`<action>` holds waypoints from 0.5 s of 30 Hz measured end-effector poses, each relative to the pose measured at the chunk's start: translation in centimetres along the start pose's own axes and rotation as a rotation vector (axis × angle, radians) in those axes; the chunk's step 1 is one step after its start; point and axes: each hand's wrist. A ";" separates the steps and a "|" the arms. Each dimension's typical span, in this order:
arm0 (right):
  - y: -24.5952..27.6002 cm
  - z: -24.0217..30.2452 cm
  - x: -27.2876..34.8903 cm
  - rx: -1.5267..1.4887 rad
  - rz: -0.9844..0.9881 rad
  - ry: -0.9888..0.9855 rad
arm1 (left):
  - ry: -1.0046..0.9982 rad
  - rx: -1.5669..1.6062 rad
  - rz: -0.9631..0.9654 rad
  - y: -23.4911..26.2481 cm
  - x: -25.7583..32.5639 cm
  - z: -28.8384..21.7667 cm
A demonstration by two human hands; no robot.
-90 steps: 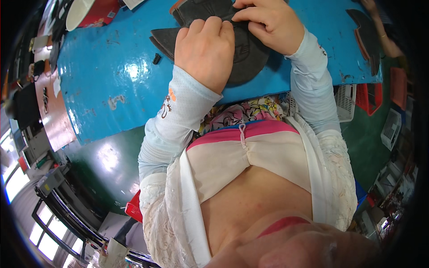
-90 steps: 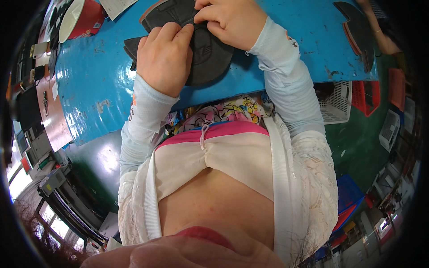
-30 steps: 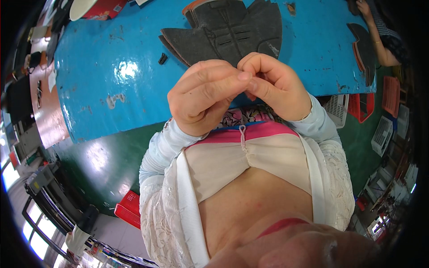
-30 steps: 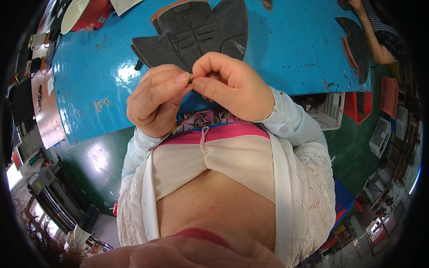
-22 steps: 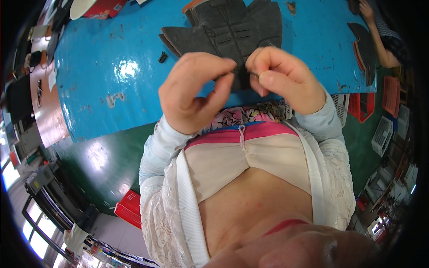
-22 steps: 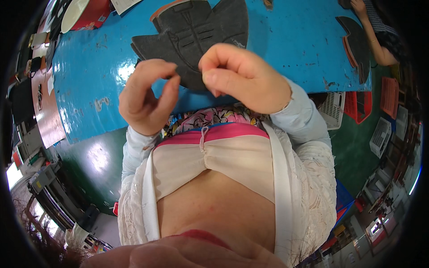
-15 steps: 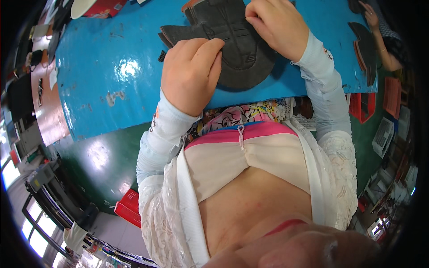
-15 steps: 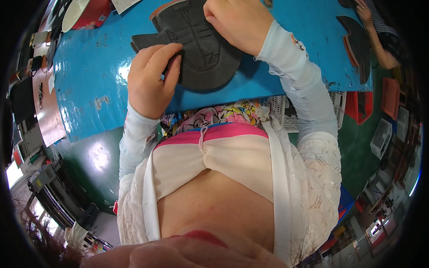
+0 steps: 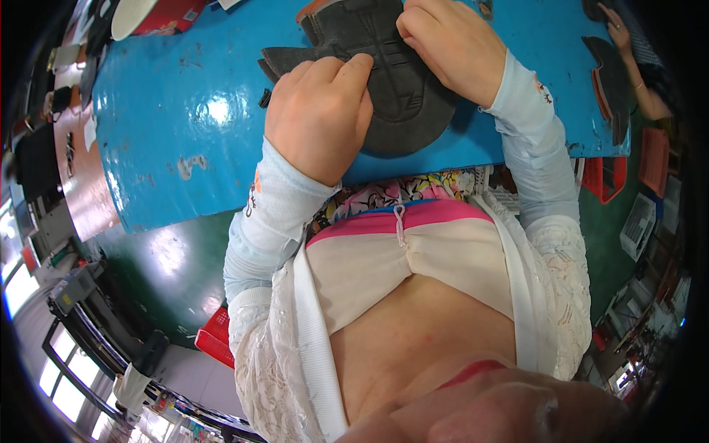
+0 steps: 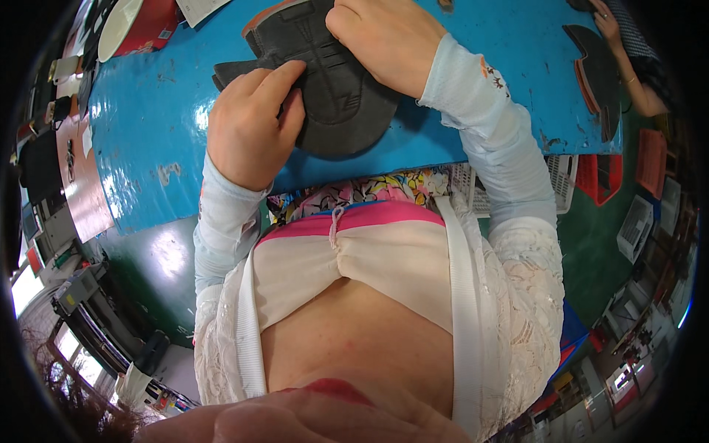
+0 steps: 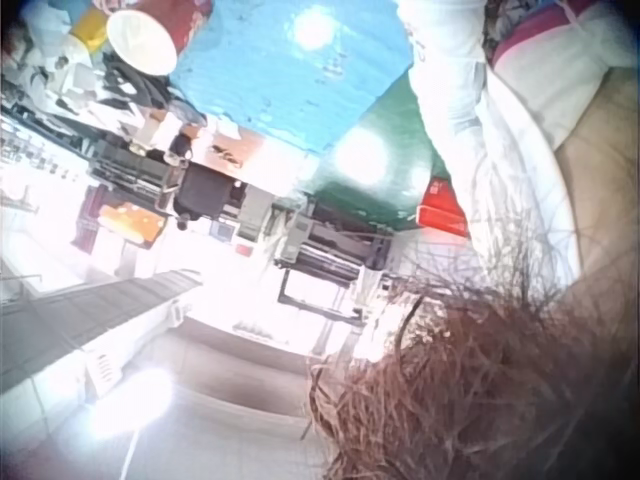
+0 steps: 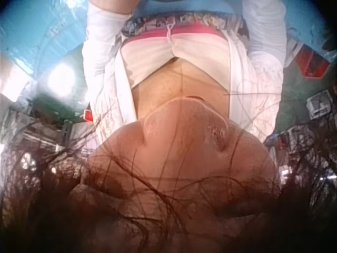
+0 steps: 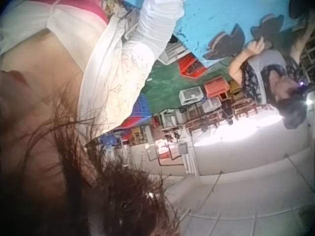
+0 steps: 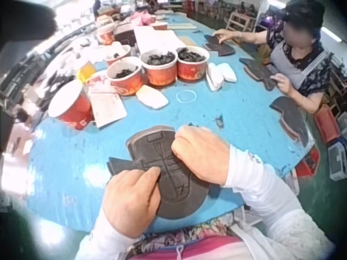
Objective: Hand-assembling small components and decorative elements onto shoe upper sections at a factory workbench.
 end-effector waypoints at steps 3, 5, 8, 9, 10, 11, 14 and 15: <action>-0.5 0.1 0.2 0.045 -0.012 -0.023 | 0.040 -0.021 0.125 0.6 -0.5 -0.6; -0.2 0.2 0.0 0.050 -0.014 -0.007 | 0.015 -0.068 0.135 0.5 -1.0 -0.7; 0.0 0.3 -0.1 0.022 -0.008 -0.006 | -0.016 -0.177 0.187 0.4 -1.8 -0.9; 0.0 0.3 -0.1 -0.009 -0.002 -0.022 | -0.024 -0.237 0.228 0.3 -2.0 -0.9; -0.1 0.1 0.1 -0.009 -0.001 -0.023 | -0.024 -0.236 0.229 0.3 -2.0 -0.9; -0.3 -0.4 0.3 -0.091 -0.048 -0.014 | -0.025 -0.253 0.248 0.2 -2.0 -0.9; 0.2 -0.5 1.2 -0.156 -0.102 -0.011 | -0.026 -0.272 0.261 0.0 -2.1 -1.0; 0.3 -0.4 1.4 -0.141 -0.108 -0.019 | -0.026 -0.274 0.258 -0.1 -2.1 -1.0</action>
Point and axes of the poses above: each hand's wrist, its own x-axis away from the middle knuckle, its own y-axis out of the back of the hand, z = x × y, and after that the axes turned 9 degrees about -x, right-handed
